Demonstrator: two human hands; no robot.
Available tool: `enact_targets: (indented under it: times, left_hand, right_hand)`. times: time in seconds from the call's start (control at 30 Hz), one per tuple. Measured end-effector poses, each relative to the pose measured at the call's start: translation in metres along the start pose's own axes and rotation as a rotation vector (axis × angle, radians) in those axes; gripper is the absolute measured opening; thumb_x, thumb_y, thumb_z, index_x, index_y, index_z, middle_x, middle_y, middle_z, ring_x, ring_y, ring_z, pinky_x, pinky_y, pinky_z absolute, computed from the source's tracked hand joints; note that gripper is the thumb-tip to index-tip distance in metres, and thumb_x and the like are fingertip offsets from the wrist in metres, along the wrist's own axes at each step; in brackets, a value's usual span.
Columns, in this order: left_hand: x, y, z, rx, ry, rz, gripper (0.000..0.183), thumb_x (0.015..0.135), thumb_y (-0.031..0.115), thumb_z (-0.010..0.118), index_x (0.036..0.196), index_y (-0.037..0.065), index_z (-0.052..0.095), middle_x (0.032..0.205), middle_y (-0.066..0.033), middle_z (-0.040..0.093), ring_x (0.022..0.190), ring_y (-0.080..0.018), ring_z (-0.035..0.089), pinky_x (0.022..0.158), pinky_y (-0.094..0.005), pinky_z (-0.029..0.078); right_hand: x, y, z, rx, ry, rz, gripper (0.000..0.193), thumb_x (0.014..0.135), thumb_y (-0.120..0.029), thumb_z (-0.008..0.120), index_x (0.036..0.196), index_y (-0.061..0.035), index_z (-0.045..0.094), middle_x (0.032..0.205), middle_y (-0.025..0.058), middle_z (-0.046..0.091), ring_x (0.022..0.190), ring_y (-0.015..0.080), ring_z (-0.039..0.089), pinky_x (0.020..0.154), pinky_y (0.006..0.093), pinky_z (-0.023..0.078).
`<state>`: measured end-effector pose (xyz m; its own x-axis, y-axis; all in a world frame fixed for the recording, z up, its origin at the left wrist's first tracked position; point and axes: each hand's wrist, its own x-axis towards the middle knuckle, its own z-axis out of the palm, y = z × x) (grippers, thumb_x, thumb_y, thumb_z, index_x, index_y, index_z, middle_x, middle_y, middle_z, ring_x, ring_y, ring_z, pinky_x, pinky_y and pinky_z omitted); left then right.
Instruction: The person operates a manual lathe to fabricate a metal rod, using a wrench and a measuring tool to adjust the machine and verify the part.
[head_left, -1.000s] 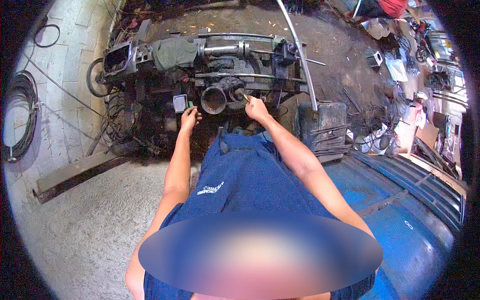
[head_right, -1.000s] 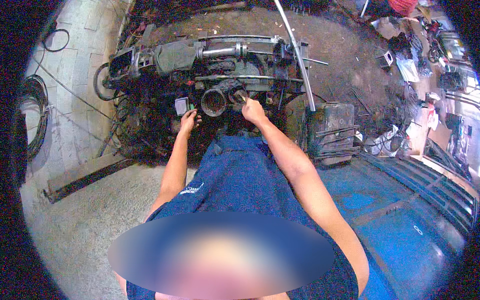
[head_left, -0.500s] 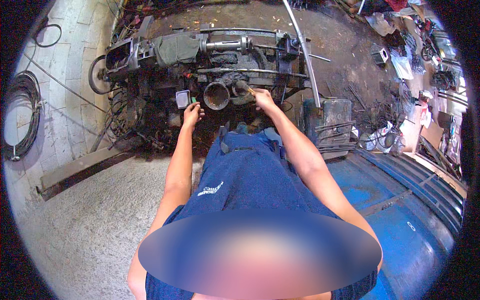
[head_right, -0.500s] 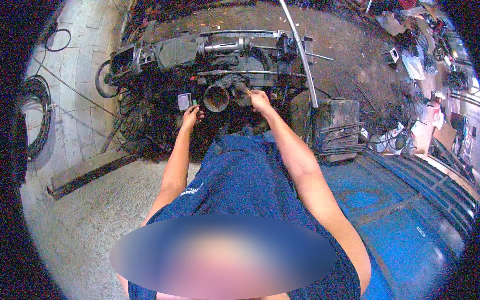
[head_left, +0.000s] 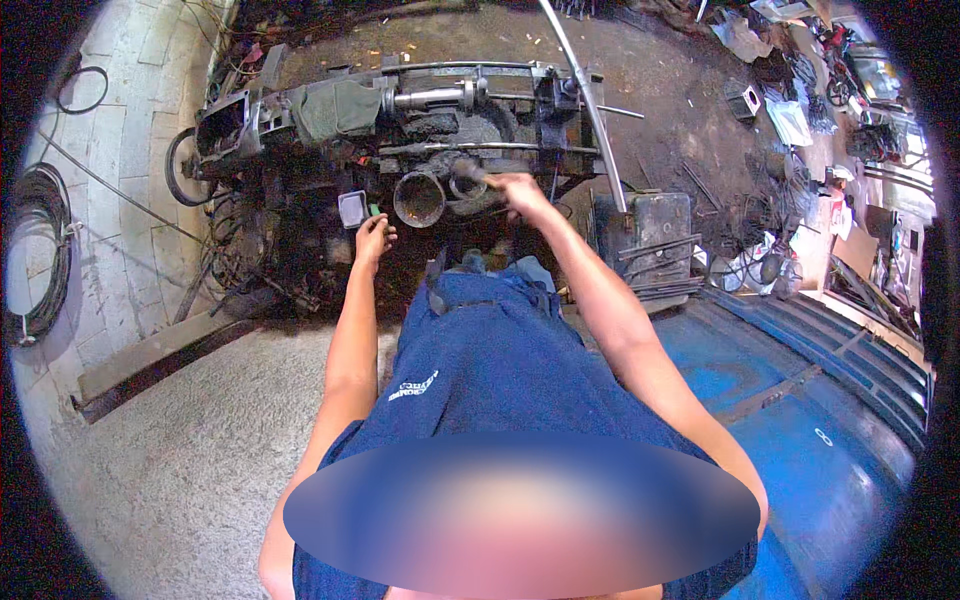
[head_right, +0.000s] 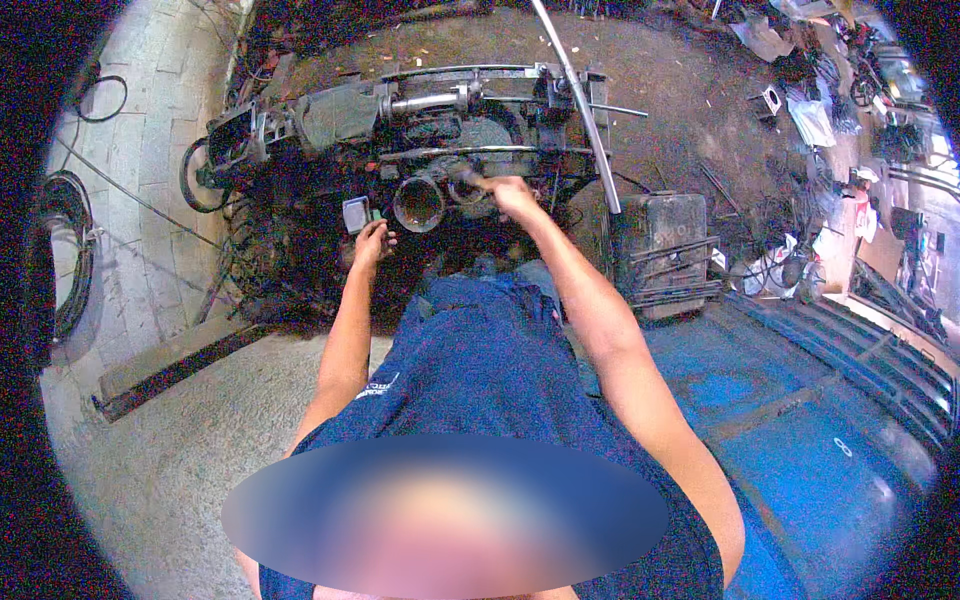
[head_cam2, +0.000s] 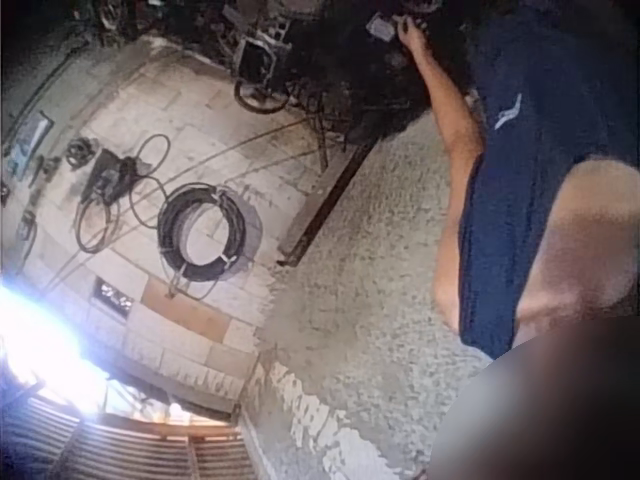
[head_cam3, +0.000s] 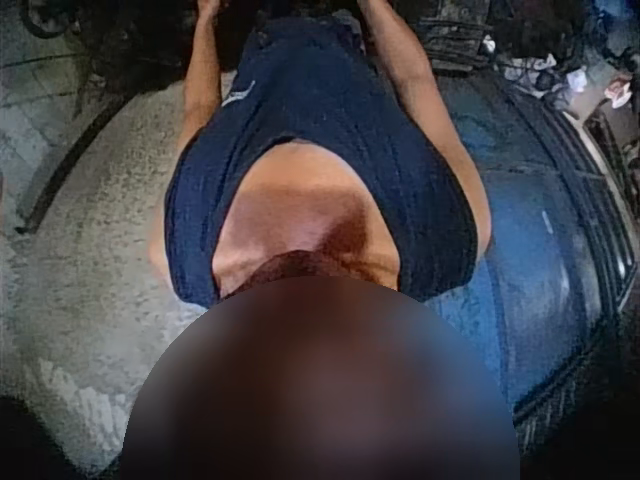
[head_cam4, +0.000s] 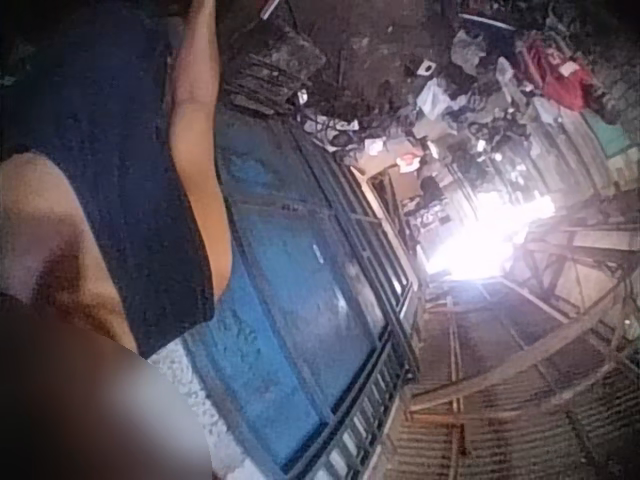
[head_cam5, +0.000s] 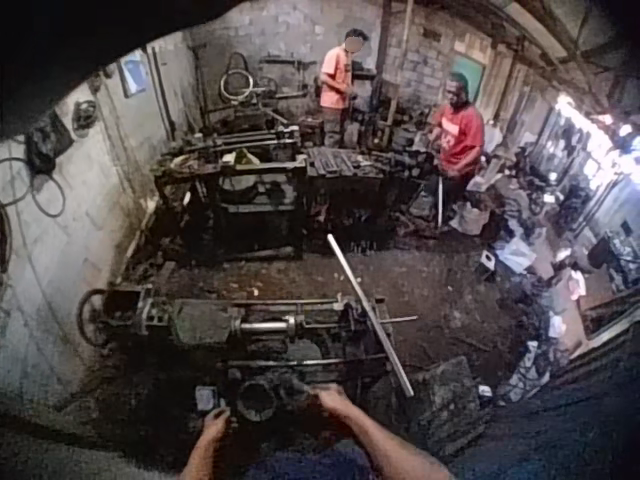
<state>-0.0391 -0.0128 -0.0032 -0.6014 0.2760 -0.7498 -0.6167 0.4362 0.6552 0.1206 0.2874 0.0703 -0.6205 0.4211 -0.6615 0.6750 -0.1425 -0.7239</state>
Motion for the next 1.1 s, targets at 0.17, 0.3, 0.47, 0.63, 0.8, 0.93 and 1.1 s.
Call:
enact_targets:
  times: [0.17, 0.3, 0.47, 0.63, 0.8, 0.93, 1.1]
  left_hand:
    - [0.000, 0.000, 0.000, 0.013, 0.014, 0.001, 0.025, 0.093, 0.023, 0.052, 0.116, 0.013, 0.057, 0.086, -0.0025, 0.064, 0.069, -0.0108, 0.062, 0.057, -0.0248, 0.046]
    - [-0.003, 0.003, 0.000, -0.014, 0.011, 0.006, 0.024, 0.093, 0.022, 0.053, 0.115, 0.013, 0.057, 0.085, -0.0025, 0.064, 0.068, -0.0107, 0.061, 0.056, -0.0245, 0.045]
    - [-0.008, 0.008, 0.002, 0.007, 0.032, -0.015, 0.024, 0.091, 0.022, 0.055, 0.113, 0.013, 0.058, 0.084, -0.0026, 0.065, 0.067, -0.0105, 0.061, 0.055, -0.0239, 0.044]
    - [-0.007, 0.007, 0.002, -0.002, 0.038, -0.017, 0.024, 0.091, 0.022, 0.055, 0.113, 0.012, 0.059, 0.085, -0.0034, 0.065, 0.068, -0.0106, 0.062, 0.056, -0.0237, 0.045]
    - [-0.007, 0.007, 0.002, -0.025, 0.033, -0.032, 0.024, 0.091, 0.021, 0.055, 0.114, 0.012, 0.058, 0.087, -0.0044, 0.065, 0.070, -0.0109, 0.062, 0.057, -0.0237, 0.045]
    - [-0.009, 0.008, 0.005, -0.005, 0.038, -0.009, 0.025, 0.092, 0.021, 0.054, 0.114, 0.012, 0.058, 0.087, -0.0040, 0.066, 0.069, -0.0108, 0.062, 0.057, -0.0237, 0.045]
    - [-0.009, 0.007, 0.004, -0.001, 0.041, -0.020, 0.025, 0.092, 0.022, 0.055, 0.115, 0.012, 0.057, 0.085, -0.0038, 0.066, 0.068, -0.0103, 0.062, 0.056, -0.0235, 0.046]
  right_hand:
    - [0.008, -0.042, -0.021, -0.183, 0.518, -0.298, 0.034, 0.086, -0.019, 0.048, 0.114, -0.0020, 0.058, 0.094, 0.0233, 0.065, 0.092, 0.0345, 0.064, 0.079, 0.0403, 0.048]
    - [0.041, -0.077, -0.018, -0.293, 0.562, -0.326, 0.040, 0.083, -0.017, 0.045, 0.117, 0.0018, 0.052, 0.093, 0.0296, 0.061, 0.091, 0.0440, 0.060, 0.080, 0.0476, 0.046]
    - [0.065, -0.088, -0.002, -0.481, 0.478, -0.337, 0.032, 0.078, -0.010, 0.052, 0.104, 0.0087, 0.049, 0.084, 0.0300, 0.061, 0.080, 0.0443, 0.061, 0.072, 0.0511, 0.049]
    - [0.045, -0.059, 0.005, -0.543, 0.451, -0.340, 0.045, 0.077, -0.009, 0.052, 0.116, 0.0110, 0.045, 0.081, 0.0306, 0.061, 0.082, 0.0445, 0.061, 0.077, 0.0510, 0.049]
    - [0.031, -0.051, 0.004, -0.412, 0.431, -0.326, 0.041, 0.077, -0.008, 0.046, 0.113, 0.0107, 0.048, 0.084, 0.0334, 0.060, 0.083, 0.0466, 0.060, 0.076, 0.0516, 0.048]
    - [0.051, -0.071, 0.005, -0.347, 0.559, -0.431, 0.033, 0.078, -0.008, 0.045, 0.105, 0.0106, 0.050, 0.083, 0.0342, 0.059, 0.081, 0.0482, 0.059, 0.074, 0.0529, 0.047]
    - [0.063, -0.075, 0.008, -0.498, 0.446, -0.323, 0.052, 0.075, -0.009, 0.050, 0.119, 0.0163, 0.040, 0.088, 0.0350, 0.059, 0.085, 0.0456, 0.061, 0.078, 0.0495, 0.049]
